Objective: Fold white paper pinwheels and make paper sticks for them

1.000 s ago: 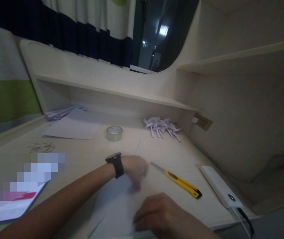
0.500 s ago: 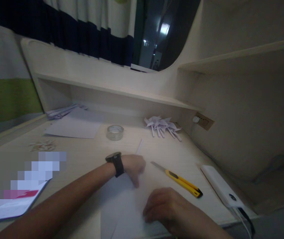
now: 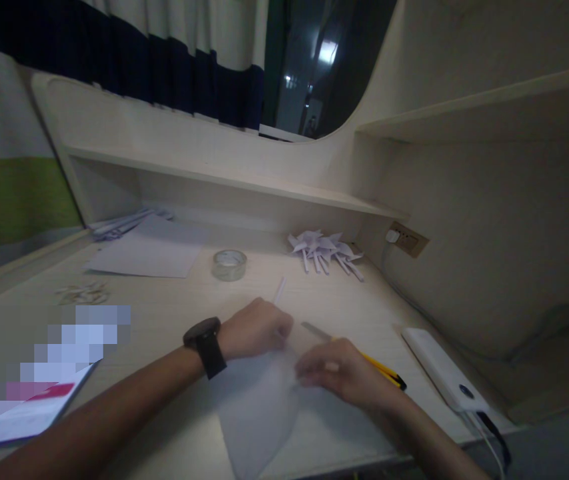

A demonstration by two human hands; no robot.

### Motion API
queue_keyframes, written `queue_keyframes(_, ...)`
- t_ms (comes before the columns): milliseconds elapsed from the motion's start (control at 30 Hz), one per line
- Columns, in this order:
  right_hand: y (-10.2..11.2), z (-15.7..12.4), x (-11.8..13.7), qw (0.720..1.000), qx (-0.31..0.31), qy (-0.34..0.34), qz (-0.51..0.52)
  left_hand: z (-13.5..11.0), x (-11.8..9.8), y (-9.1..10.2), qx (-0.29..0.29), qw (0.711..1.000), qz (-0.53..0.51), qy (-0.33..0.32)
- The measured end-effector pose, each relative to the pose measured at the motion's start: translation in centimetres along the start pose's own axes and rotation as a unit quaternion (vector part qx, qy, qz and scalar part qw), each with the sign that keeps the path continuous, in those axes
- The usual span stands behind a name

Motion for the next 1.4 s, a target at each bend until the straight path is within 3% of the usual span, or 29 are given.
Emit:
queue_keyframes(133, 0.8, 1.7, -2.2, 0.988, -0.042, -0.069, 0.132, -1.1, 0.0, 0.4, -0.052, 0.998, 0.024, 0.026)
queue_keyframes(233, 0.9, 2.6, -2.8, 0.983, -0.047, -0.101, 0.144, -1.6, 0.4, -0.1, -0.049, 0.995, -0.076, 0.039)
queue_keyframes(333, 1.2, 3.3, -1.9, 0.993, -0.053, -0.068, 0.081, -1.9, 1.3, -0.3, -0.047, 0.977, -0.195, 0.073)
queue_keyframes(467, 1.5, 4.5, -0.6, 0.999, -0.046, -0.001, 0.026, -2.0, 2.3, 0.2, -0.075, 0.958, -0.254, 0.109)
queue_keyframes(633, 1.2, 6.3, -1.4, 0.995, -0.009, -0.034, 0.088, -2.4, 3.3, 0.7, -0.105, 0.948, -0.266, 0.137)
queue_keyframes(800, 1.3, 7.2, -1.4, 0.996, -0.080, 0.010, 0.048, -5.0, 3.8, 2.9, -0.201, 0.941, -0.140, 0.232)
queue_keyframes(867, 1.0, 7.1, -1.0, 0.993, -0.107, 0.055, 0.009, -6.0, 3.2, 3.1, -0.161, 0.948, -0.108, 0.253)
queue_keyframes(1000, -0.3, 6.4, -0.4, 0.984, -0.112, 0.132, -0.051, -6.8, 1.4, 1.1, -0.031, 0.964, -0.189, 0.184)
queue_keyframes(1067, -1.0, 6.0, -0.2, 0.979, -0.104, 0.160, -0.067, -6.8, 1.6, -0.4, -0.007, 0.945, -0.264, 0.195)
queue_keyframes(1200, -1.9, 5.2, 0.5, 0.968, -0.090, 0.215, -0.092, -7.0, 3.2, -2.9, 0.010, 0.865, -0.411, 0.288)
queue_keyframes(1267, -2.2, 4.9, 0.7, 0.964, -0.083, 0.229, -0.106, -7.2, 3.9, -2.6, -0.037, 0.864, -0.398, 0.308)
queue_keyframes(1400, -2.7, 4.7, 0.8, 0.960, -0.080, 0.247, -0.108, -7.6, 4.4, -0.1, -0.179, 0.900, -0.283, 0.279)
Point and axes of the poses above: each hand's wrist, its own z-axis towards the middle knuckle, its own y-axis out of the back of the hand, x = y × z, the point moved 5 cm from there along z, towards the middle knuckle, and after that the axes turned 15 degrees about z, right-handed, at the moved point
